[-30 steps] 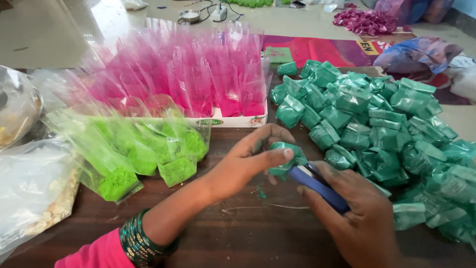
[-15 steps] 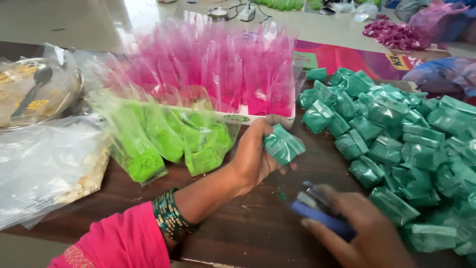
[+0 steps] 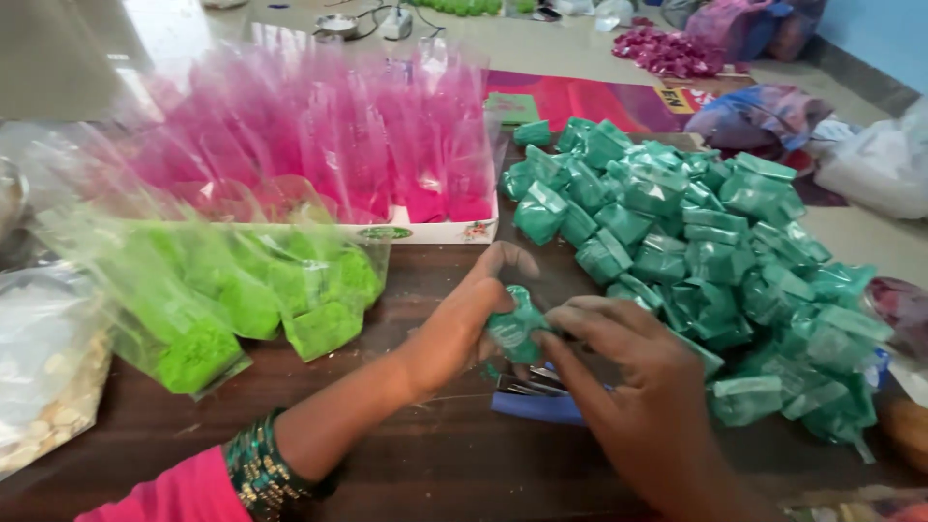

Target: Folding and stapling small plastic bags filled with green and pink powder to seal them.

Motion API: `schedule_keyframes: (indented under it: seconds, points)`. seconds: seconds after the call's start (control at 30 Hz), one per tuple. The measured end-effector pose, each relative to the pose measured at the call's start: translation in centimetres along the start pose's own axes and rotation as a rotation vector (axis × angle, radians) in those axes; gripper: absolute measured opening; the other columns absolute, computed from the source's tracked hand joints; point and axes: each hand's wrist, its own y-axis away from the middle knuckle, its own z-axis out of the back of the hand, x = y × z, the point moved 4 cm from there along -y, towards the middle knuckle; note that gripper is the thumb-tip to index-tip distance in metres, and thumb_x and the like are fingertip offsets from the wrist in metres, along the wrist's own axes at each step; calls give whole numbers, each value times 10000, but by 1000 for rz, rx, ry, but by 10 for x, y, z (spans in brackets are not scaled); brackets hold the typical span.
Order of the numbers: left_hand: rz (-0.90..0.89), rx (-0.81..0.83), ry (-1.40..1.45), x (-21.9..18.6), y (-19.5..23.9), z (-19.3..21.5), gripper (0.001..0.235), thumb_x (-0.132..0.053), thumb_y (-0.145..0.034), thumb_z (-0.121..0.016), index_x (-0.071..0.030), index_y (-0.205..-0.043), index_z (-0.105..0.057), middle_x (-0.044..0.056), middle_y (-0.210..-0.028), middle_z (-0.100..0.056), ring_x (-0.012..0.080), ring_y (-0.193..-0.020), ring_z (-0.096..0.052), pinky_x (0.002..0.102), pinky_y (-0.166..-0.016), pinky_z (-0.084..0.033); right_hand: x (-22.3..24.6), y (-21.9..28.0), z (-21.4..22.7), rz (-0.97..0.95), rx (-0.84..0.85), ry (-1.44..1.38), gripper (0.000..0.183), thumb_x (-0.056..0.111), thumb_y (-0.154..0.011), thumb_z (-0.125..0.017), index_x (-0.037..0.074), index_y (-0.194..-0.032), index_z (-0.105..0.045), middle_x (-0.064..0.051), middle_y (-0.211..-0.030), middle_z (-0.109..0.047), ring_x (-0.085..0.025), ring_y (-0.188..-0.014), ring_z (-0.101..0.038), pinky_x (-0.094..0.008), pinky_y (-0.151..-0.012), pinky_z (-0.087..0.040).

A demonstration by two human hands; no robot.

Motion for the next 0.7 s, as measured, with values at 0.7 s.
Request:
schedule_keyframes:
  seconds: [0.7]
  points:
    - [-278, -302, -1038, -36, 19, -29, 199, -197, -968, -661, -70, -1119, -636, 93, -735, -629, 155, -626, -598, 345, -567, -487, -274, -114, 100, -75, -61, 311, 185, 163, -1136, -676, -9, -1104, -734, -142, -924, -733, -174, -804, -696, -324, -787, -553]
